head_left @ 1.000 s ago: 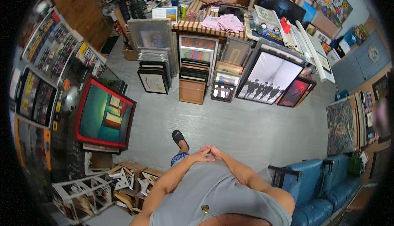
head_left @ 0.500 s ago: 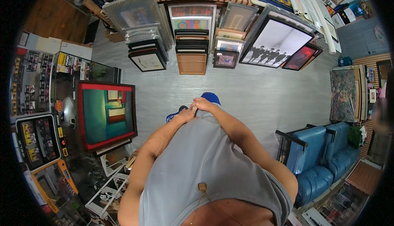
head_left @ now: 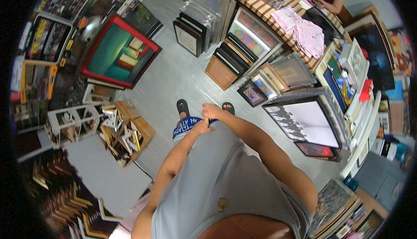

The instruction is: The person installs a hanging wire on a wooden picture frame. They cut a length of wire, thread it through pre-drilled holes on the frame, and tie knots to secure it. The person then carries the frame into a shop area and places it on a stack of other frames.

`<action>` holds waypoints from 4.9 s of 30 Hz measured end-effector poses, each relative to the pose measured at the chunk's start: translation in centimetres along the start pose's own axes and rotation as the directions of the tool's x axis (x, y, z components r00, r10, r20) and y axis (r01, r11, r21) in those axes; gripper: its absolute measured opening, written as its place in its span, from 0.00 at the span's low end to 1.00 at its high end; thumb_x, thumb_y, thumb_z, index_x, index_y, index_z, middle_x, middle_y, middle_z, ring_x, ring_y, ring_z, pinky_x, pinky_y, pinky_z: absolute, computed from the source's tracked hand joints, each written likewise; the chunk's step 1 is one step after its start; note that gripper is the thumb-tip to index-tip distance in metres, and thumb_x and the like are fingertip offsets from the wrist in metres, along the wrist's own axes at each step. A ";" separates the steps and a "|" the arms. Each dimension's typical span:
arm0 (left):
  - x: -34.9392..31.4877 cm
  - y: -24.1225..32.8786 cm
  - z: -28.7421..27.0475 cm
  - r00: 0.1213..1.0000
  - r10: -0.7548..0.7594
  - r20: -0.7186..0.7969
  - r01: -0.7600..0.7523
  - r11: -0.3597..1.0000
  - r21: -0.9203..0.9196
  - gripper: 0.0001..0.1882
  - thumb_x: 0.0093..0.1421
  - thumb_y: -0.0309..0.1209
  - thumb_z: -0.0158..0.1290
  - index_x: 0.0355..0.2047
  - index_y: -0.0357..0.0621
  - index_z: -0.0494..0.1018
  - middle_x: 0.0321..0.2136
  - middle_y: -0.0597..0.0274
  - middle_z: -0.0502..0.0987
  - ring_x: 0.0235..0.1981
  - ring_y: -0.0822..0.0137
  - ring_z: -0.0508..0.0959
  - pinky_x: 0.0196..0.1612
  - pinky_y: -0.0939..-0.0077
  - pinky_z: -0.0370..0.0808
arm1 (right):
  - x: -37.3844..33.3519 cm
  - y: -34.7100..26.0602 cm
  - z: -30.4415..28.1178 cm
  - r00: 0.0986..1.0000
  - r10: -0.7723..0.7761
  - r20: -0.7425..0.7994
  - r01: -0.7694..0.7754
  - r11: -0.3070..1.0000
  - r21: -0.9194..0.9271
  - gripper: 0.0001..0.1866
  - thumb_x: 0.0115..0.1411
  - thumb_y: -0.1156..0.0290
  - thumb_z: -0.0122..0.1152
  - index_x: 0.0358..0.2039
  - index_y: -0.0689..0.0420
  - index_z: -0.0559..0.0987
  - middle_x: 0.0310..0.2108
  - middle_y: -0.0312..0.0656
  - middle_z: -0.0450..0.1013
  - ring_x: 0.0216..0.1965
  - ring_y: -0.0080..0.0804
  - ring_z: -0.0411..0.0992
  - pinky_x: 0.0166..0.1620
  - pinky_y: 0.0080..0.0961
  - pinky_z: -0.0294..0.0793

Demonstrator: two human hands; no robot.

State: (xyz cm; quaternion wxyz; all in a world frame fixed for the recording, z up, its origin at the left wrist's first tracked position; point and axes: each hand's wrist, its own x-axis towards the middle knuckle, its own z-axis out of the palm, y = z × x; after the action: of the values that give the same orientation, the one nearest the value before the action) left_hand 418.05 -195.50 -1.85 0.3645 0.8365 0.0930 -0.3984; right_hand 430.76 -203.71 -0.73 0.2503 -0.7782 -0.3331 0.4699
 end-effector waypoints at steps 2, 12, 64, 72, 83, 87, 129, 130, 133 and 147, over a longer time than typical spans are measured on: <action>-0.4 2.2 2.5 1.000 0.008 0.002 -0.008 1.000 0.027 0.48 0.52 0.49 0.53 0.60 0.38 0.37 0.39 0.34 0.73 0.43 0.41 0.73 0.47 0.55 0.70 | -3.2 2.6 -0.2 0.996 0.027 0.082 -0.027 1.000 -0.010 0.31 0.46 0.59 0.53 0.49 0.62 0.71 0.42 0.58 0.71 0.46 0.54 0.69 0.51 0.37 0.67; -3.6 10.4 12.0 0.989 -0.123 -0.085 0.121 0.992 -0.028 0.36 0.52 0.47 0.53 0.56 0.48 0.51 0.41 0.47 0.75 0.41 0.49 0.75 0.44 0.57 0.71 | -8.9 13.8 6.3 0.952 -0.292 0.096 0.307 0.896 -0.319 0.31 0.48 0.52 0.51 0.48 0.60 0.73 0.49 0.56 0.68 0.51 0.48 0.66 0.53 0.37 0.65; -44.4 -9.5 62.6 -0.170 -0.985 0.030 -0.527 0.065 -0.847 0.26 0.48 0.44 0.56 0.47 0.46 0.72 0.43 0.49 0.74 0.46 0.53 0.74 0.51 0.65 0.69 | -14.1 -10.3 57.3 0.740 -0.023 0.672 0.429 0.786 -0.446 0.16 0.52 0.56 0.59 0.33 0.55 0.80 0.28 0.35 0.74 0.25 0.23 0.69 0.24 0.23 0.65; -49.5 -16.5 68.5 -0.390 -0.918 0.077 -0.411 0.098 -0.907 0.23 0.46 0.45 0.56 0.39 0.46 0.76 0.38 0.46 0.76 0.42 0.51 0.75 0.46 0.62 0.71 | -14.1 -3.4 58.8 0.585 0.000 0.811 0.694 0.518 -0.500 0.21 0.51 0.53 0.54 0.36 0.57 0.79 0.32 0.46 0.76 0.32 0.39 0.73 0.36 0.36 0.70; -56.3 -21.9 83.9 -0.110 -0.963 0.248 -0.529 -0.154 -0.834 0.25 0.47 0.47 0.57 0.44 0.51 0.74 0.40 0.51 0.76 0.43 0.54 0.75 0.49 0.65 0.70 | -22.6 -17.7 77.3 0.764 0.180 0.620 0.272 0.781 -0.562 0.15 0.53 0.57 0.56 0.34 0.54 0.79 0.28 0.34 0.74 0.26 0.22 0.69 0.27 0.22 0.67; -62.9 -22.3 88.3 -0.031 -0.957 0.288 -0.480 -0.238 -0.845 0.25 0.49 0.45 0.58 0.45 0.46 0.74 0.38 0.52 0.78 0.41 0.59 0.77 0.47 0.68 0.72 | -27.2 -20.7 86.9 0.725 0.152 0.672 0.353 0.756 -0.551 0.17 0.54 0.57 0.57 0.40 0.53 0.78 0.30 0.32 0.74 0.28 0.21 0.69 0.28 0.20 0.66; -75.1 -26.6 96.8 -0.301 -0.775 0.556 -0.812 -0.097 -0.575 0.23 0.52 0.42 0.56 0.45 0.40 0.73 0.43 0.54 0.76 0.43 0.64 0.76 0.47 0.72 0.70 | -31.9 -30.2 102.5 0.448 -0.127 0.885 0.478 0.870 -0.117 0.12 0.56 0.62 0.57 0.34 0.57 0.78 0.24 0.31 0.71 0.25 0.18 0.66 0.29 0.19 0.66; -76.4 -25.4 96.1 -0.223 -0.767 0.601 -0.812 -0.194 -0.550 0.24 0.53 0.42 0.55 0.46 0.40 0.72 0.43 0.54 0.76 0.43 0.64 0.76 0.47 0.72 0.70 | -29.4 -28.4 101.4 0.480 -0.070 0.875 0.405 0.902 -0.150 0.10 0.56 0.61 0.57 0.29 0.55 0.76 0.23 0.31 0.70 0.25 0.19 0.65 0.28 0.19 0.65; -64.8 -21.1 107.3 -0.139 -0.916 0.377 0.057 -0.387 -0.920 0.20 0.58 0.49 0.43 0.38 0.46 0.73 0.33 0.45 0.75 0.40 0.50 0.75 0.42 0.57 0.72 | -23.8 -21.5 94.9 0.677 0.261 0.688 0.420 0.630 -0.653 0.17 0.56 0.55 0.53 0.21 0.56 0.74 0.19 0.37 0.70 0.23 0.28 0.66 0.28 0.27 0.66; -101.5 -57.8 107.0 -0.039 -0.973 0.228 -0.561 -0.167 -0.811 0.28 0.61 0.51 0.38 0.53 0.43 0.58 0.51 0.50 0.60 0.54 0.55 0.61 0.55 0.67 0.57 | -37.3 -54.3 141.3 0.425 -0.040 0.904 0.236 0.969 -0.068 0.45 0.56 0.36 0.41 0.62 0.58 0.53 0.64 0.45 0.48 0.65 0.37 0.44 0.63 0.34 0.42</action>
State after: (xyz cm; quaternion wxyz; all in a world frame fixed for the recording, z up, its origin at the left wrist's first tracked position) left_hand 260.72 -213.56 -2.85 0.4139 0.1744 0.8389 0.3074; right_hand 275.91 -185.63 -2.72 -0.0001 -0.3996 -0.5197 0.7552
